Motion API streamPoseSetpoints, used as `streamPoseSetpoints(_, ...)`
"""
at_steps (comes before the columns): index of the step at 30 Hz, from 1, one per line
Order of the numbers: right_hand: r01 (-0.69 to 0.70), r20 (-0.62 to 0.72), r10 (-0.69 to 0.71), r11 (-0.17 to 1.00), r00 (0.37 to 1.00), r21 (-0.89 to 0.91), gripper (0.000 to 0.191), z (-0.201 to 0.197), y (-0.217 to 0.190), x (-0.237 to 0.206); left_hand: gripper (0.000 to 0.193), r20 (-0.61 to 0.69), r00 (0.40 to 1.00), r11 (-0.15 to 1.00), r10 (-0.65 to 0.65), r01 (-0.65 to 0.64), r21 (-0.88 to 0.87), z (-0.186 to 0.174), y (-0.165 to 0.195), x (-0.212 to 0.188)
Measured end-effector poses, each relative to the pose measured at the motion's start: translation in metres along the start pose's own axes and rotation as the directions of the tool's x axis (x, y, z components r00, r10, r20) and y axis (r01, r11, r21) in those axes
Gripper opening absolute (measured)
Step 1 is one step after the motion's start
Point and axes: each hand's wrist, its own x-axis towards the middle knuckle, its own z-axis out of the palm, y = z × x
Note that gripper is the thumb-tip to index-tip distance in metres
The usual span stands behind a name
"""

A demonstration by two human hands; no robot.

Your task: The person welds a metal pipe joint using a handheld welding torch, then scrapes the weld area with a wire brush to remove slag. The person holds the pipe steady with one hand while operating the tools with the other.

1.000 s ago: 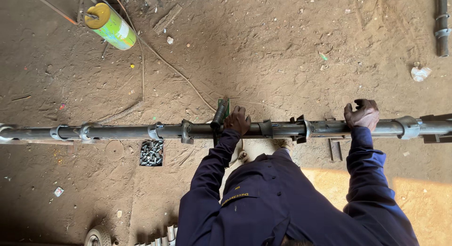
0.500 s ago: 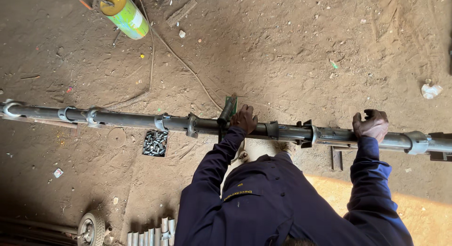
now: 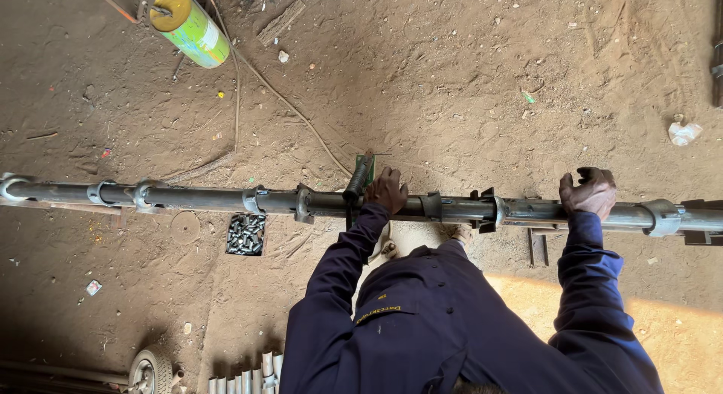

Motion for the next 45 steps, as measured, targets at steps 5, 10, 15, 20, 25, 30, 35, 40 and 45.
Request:
streamPoseSetpoints(5,0.017,-0.010,-0.017,1.000,1.000,-0.008,0.029,-0.001,0.000,-0.001,0.035,0.016,1.000,1.000,-0.003,0.003,0.002,-0.003,0.000,-0.001)
streamPoseSetpoints(10,0.010,-0.020,-0.010,1.000,1.000,-0.007,0.028,-0.001,-0.003,-0.001,0.033,0.008,1.000,1.000,-0.002,0.002,0.004,-0.004,-0.001,-0.002)
streamPoseSetpoints(15,0.026,-0.049,-0.025,1.000,0.998,0.010,0.026,-0.001,-0.004,-0.001,0.032,0.011,1.000,1.000,0.008,-0.008,-0.007,-0.006,-0.002,0.000)
streamPoseSetpoints(20,0.022,-0.062,-0.022,1.000,0.998,0.003,0.025,-0.002,-0.006,-0.003,0.031,0.007,1.000,0.999,0.022,-0.022,-0.025,-0.004,-0.004,-0.001)
streamPoseSetpoints(25,-0.002,-0.051,0.004,0.999,0.999,0.036,0.027,-0.003,-0.007,-0.003,0.030,-0.022,1.000,0.999,0.020,-0.020,-0.029,0.003,-0.005,-0.001)
streamPoseSetpoints(30,0.030,-0.076,-0.032,0.999,0.997,-0.037,0.028,-0.003,-0.004,0.000,0.027,-0.024,1.000,1.000,-0.006,0.005,-0.024,0.009,-0.003,0.001)
streamPoseSetpoints(35,-0.005,-0.073,0.004,1.000,0.997,-0.020,0.031,-0.006,-0.002,0.001,0.028,0.020,1.000,0.999,-0.019,0.020,-0.030,0.012,-0.003,0.001)
streamPoseSetpoints(40,-0.050,-0.029,0.051,0.998,0.998,0.049,0.033,-0.010,-0.002,0.002,0.029,-0.039,0.999,1.000,0.012,-0.012,0.000,0.017,-0.003,-0.001)
streamPoseSetpoints(45,-0.040,-0.051,0.044,0.997,0.998,0.067,0.032,-0.011,0.000,0.001,0.029,-0.058,0.998,1.000,0.022,-0.023,-0.003,0.021,-0.005,-0.001)
